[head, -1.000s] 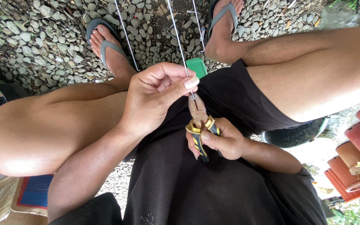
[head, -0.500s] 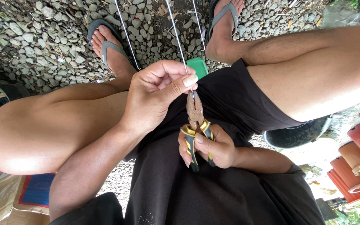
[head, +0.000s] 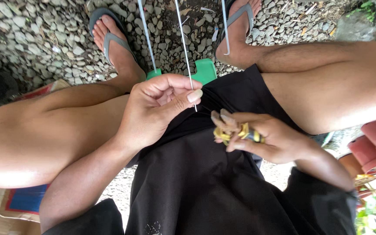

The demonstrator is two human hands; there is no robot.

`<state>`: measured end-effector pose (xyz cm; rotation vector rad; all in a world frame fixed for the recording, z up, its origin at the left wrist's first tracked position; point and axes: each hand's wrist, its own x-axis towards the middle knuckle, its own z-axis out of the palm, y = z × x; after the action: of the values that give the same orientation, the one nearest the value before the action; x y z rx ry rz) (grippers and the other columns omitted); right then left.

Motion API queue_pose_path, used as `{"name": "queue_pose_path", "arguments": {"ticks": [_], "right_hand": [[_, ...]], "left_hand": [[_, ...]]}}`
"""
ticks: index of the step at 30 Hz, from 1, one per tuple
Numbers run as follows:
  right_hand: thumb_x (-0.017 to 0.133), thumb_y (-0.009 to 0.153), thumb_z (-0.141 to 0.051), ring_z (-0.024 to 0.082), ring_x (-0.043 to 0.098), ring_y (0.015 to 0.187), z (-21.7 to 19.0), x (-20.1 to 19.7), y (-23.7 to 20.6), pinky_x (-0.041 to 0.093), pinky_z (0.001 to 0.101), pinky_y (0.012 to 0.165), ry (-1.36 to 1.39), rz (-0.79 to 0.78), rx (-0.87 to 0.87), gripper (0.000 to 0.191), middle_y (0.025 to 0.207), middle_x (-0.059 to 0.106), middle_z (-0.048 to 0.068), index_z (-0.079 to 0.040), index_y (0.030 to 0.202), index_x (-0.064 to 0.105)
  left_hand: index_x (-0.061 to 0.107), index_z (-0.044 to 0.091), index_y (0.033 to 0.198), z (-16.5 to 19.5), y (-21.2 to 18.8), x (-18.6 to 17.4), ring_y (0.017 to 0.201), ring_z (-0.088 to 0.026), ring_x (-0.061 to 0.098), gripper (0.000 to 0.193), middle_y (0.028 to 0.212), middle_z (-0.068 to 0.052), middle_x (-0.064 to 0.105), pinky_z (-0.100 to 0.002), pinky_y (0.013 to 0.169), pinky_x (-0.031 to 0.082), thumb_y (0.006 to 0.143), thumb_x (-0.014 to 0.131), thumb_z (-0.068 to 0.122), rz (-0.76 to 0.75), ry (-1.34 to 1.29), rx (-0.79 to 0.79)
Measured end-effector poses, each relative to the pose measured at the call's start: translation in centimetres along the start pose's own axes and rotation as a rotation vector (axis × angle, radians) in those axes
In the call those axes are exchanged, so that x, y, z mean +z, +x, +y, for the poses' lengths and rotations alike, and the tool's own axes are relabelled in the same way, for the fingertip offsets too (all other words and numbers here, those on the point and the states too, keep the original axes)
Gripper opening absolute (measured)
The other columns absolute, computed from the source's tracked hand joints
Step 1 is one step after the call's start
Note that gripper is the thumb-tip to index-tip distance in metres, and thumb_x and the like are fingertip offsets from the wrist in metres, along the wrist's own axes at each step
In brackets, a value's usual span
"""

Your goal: The person bends two metal wires into hooks using pliers, then inserts the wires through the drainage holes of a white plastic pot to create a hanging planter.

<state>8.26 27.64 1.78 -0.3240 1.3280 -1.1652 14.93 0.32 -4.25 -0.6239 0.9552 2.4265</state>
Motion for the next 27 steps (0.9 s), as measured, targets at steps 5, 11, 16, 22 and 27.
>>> {"name": "queue_pose_path", "arguments": {"ticks": [5,11,16,22,27], "right_hand": [[0.073,0.087,-0.019,0.027,0.07,0.094,-3.8,-1.8,1.4,0.056,0.0392,0.078,-0.598,0.093,0.135,0.032,0.11,0.069,0.011,0.001,0.112,0.067],[0.077,0.084,-0.018,0.027,0.07,0.09,-4.3,-2.8,4.1,0.055,0.039,0.074,-0.663,-0.036,0.076,0.027,0.111,0.069,0.01,0.001,0.102,0.069],[0.08,0.076,-0.015,0.026,0.069,0.091,-4.7,-3.3,5.5,0.055,0.0377,0.073,-0.76,-0.062,-0.01,0.026,0.114,0.067,0.01,0.002,0.092,0.069],[0.083,0.069,-0.012,0.022,0.066,0.084,-7.0,-4.5,6.5,0.054,0.0376,0.074,-0.943,-0.12,0.019,0.029,0.109,0.067,0.005,0.001,0.092,0.072],[0.082,0.068,-0.011,0.019,0.066,0.087,-8.1,-4.9,7.3,0.054,0.0341,0.076,-0.955,-0.157,0.033,0.031,0.11,0.067,0.002,0.001,0.095,0.072]], "left_hand": [[0.069,-0.001,0.121,0.6,-0.6,-0.5,0.101,-0.009,0.069,0.019,0.11,-0.006,0.074,-0.027,0.096,0.058,0.104,0.069,0.007,0.025,0.042,0.029],[0.072,0.002,0.119,1.2,-1.1,-0.9,0.099,-0.007,0.07,0.018,0.109,-0.003,0.076,-0.025,0.093,0.057,0.103,0.071,0.01,0.08,0.257,0.067],[0.074,0.004,0.118,1.8,-1.2,-1.1,0.095,-0.006,0.07,0.018,0.107,-0.003,0.076,-0.023,0.09,0.057,0.101,0.072,0.01,0.111,0.312,0.085],[0.074,0.004,0.119,2.2,-1.4,-1.3,0.091,-0.006,0.068,0.019,0.104,-0.003,0.075,-0.022,0.087,0.057,0.101,0.074,0.009,0.115,0.333,0.093],[0.074,0.004,0.118,2.4,-1.4,-1.2,0.092,-0.006,0.07,0.018,0.103,-0.003,0.075,-0.022,0.087,0.058,0.101,0.073,0.008,0.115,0.326,0.088]]}}
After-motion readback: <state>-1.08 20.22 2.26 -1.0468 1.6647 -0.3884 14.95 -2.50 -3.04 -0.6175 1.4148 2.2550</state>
